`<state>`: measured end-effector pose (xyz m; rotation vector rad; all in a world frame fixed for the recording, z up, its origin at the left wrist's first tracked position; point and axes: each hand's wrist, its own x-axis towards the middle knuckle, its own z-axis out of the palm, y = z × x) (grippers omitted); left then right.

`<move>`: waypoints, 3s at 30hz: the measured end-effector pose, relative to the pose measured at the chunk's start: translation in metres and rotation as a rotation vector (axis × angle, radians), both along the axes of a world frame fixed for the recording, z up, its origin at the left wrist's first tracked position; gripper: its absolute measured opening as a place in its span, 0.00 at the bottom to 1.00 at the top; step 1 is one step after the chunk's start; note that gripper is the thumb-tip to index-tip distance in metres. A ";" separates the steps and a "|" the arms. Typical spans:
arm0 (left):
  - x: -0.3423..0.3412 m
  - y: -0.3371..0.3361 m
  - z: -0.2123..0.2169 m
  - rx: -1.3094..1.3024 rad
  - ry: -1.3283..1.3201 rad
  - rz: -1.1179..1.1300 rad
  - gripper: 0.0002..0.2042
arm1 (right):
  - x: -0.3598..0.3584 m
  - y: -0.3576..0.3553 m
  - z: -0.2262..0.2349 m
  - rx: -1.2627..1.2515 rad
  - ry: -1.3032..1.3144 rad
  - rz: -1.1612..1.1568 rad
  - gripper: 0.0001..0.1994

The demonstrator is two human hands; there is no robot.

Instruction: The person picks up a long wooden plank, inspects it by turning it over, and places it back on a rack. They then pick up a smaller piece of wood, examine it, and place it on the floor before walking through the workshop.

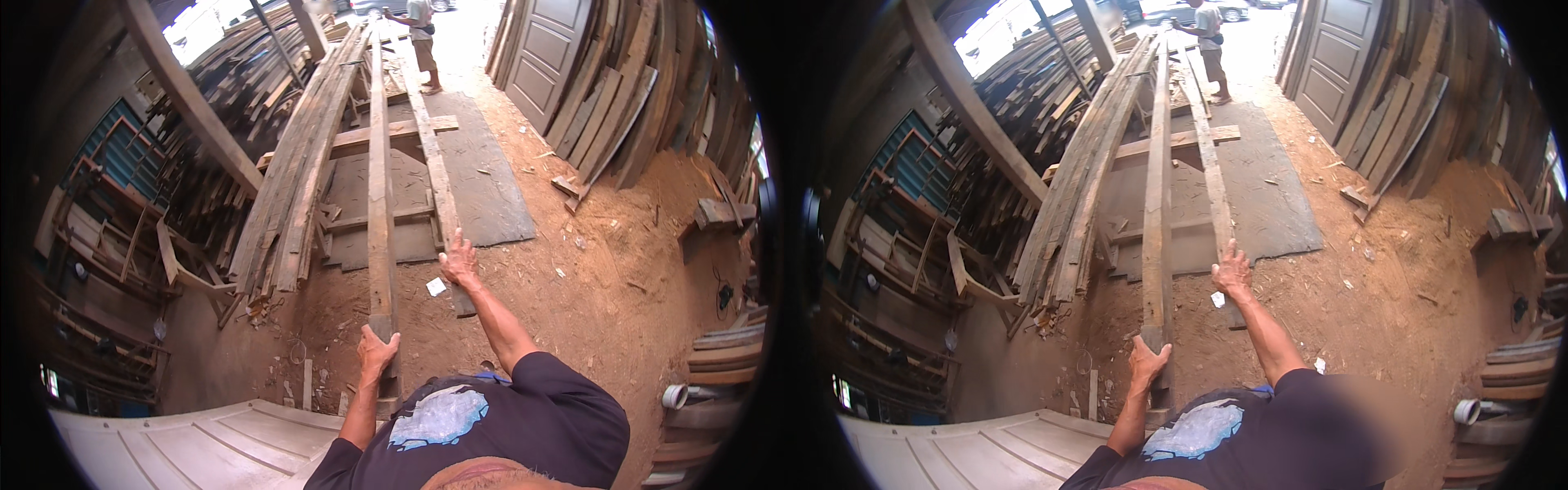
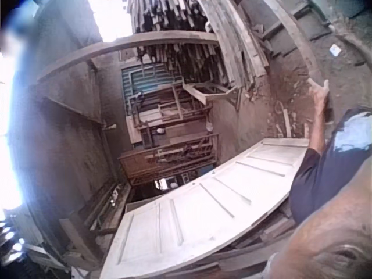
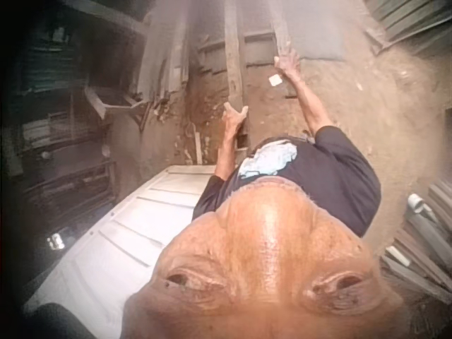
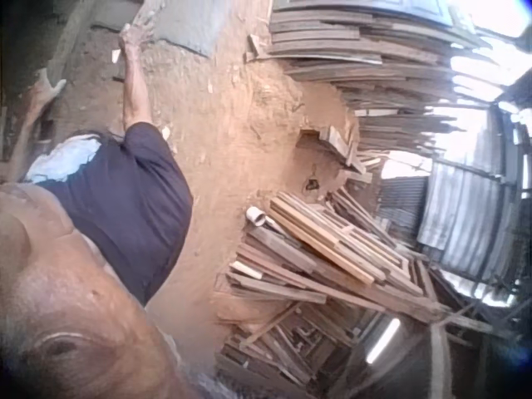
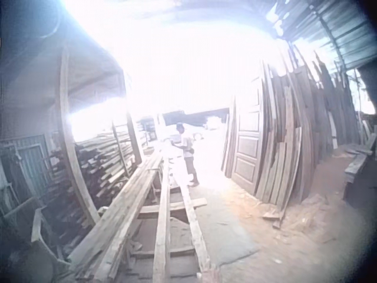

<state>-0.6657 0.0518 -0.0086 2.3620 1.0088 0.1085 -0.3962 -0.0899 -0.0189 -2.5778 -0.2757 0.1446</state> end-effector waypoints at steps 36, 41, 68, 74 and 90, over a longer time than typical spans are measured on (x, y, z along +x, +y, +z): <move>-0.052 0.013 -0.016 -0.311 -0.079 -0.169 0.48 | -0.035 -0.009 0.015 0.018 0.061 -0.233 0.36; -0.050 0.005 -0.012 -0.243 -0.077 -0.167 0.47 | -0.035 -0.011 0.008 0.013 0.041 -0.241 0.37; -0.050 0.003 -0.026 -0.200 -0.128 -0.145 0.46 | -0.033 -0.012 0.010 0.040 0.074 -0.235 0.36; -0.049 0.002 -0.025 -0.197 -0.114 -0.137 0.46 | -0.035 -0.012 0.011 0.053 0.068 -0.226 0.37; -0.048 0.003 -0.011 -0.187 -0.120 -0.149 0.43 | -0.035 -0.011 0.008 0.055 0.027 -0.208 0.37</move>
